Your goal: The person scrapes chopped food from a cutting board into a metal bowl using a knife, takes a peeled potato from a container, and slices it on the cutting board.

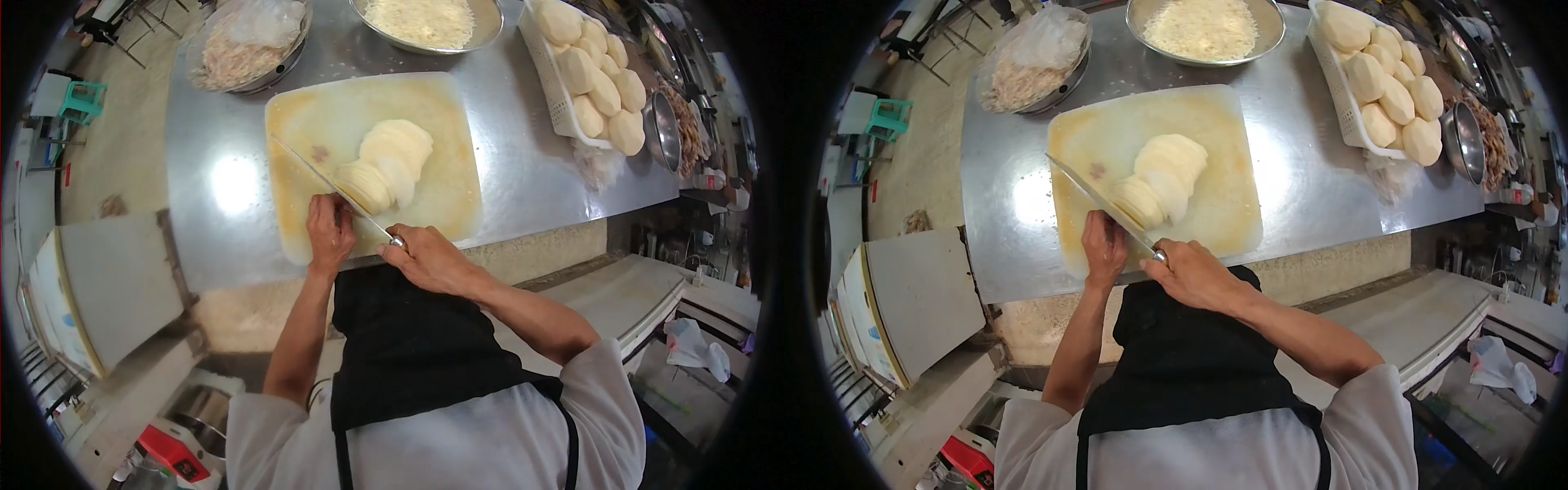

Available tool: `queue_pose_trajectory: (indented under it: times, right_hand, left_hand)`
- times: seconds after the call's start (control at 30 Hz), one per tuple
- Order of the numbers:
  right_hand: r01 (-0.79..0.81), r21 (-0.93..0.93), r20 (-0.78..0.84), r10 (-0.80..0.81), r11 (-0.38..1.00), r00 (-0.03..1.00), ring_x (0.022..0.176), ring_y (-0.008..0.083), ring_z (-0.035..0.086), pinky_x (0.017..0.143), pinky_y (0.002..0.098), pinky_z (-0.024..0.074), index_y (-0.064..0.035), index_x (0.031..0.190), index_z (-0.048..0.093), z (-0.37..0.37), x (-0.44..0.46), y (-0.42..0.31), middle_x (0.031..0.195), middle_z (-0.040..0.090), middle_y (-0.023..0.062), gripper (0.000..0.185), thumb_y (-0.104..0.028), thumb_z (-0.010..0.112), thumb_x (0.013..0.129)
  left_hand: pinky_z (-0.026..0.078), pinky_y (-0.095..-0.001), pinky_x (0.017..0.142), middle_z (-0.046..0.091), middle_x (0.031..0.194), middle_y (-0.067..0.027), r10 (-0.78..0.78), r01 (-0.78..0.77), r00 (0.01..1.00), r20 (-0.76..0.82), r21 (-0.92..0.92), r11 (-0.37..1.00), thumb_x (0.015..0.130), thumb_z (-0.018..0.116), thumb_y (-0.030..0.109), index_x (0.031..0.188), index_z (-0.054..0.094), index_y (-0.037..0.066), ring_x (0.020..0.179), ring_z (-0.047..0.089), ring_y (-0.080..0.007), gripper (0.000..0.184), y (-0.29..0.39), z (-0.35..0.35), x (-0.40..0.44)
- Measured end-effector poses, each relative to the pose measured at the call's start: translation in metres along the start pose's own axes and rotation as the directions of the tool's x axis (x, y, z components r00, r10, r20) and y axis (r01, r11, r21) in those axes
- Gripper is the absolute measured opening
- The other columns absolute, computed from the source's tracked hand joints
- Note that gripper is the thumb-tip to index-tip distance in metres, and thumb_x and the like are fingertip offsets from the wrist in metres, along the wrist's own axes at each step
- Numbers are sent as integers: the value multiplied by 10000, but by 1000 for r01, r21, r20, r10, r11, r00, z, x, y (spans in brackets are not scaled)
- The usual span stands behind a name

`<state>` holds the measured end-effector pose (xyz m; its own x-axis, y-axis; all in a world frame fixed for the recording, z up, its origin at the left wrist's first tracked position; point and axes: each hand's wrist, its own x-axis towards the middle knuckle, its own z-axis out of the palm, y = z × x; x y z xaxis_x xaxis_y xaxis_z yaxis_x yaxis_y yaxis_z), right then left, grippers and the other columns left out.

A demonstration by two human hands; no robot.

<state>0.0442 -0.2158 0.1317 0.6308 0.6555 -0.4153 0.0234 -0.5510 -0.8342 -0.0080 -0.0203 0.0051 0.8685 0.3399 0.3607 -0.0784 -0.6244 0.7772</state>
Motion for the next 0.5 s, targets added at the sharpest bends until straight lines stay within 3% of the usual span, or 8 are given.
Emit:
queue_pose_trajectory:
  times: [0.13, 0.37, 0.5]
  right_hand:
    - [74, 1, 14, -74, 997, 997, 794, 505, 681, 759, 529, 525, 132, 1057, 653, 17, 36, 31, 802, 669, 343, 456, -319, 596, 1027]
    - [-93, 34, 52, 91, 995, 994, 843, 516, 680, 802, 525, 523, 147, 1044, 641, 2, 1, -11, 825, 664, 359, 482, -333, 594, 1028]
    - [-87, 10, 34, 86, 996, 996, 859, 523, 680, 802, 535, 525, 141, 1046, 644, 1, -3, -10, 839, 667, 366, 480, -337, 598, 1029]
  left_hand:
    - [478, -476, 740, 592, 859, -191, 33, -33, 999, 4, -4, 999, 782, 606, -110, 955, 593, -22, 851, 591, -403, 195, -1, -2, -1]
    - [475, -484, 735, 592, 857, -196, 27, -27, 999, 29, 11, 1000, 767, 592, -118, 938, 583, -22, 845, 583, -417, 196, -3, -4, -6]
    - [475, -492, 739, 588, 843, -195, 38, -38, 999, 21, -1, 999, 769, 588, -117, 921, 572, -24, 842, 576, -423, 179, 1, -3, 2]
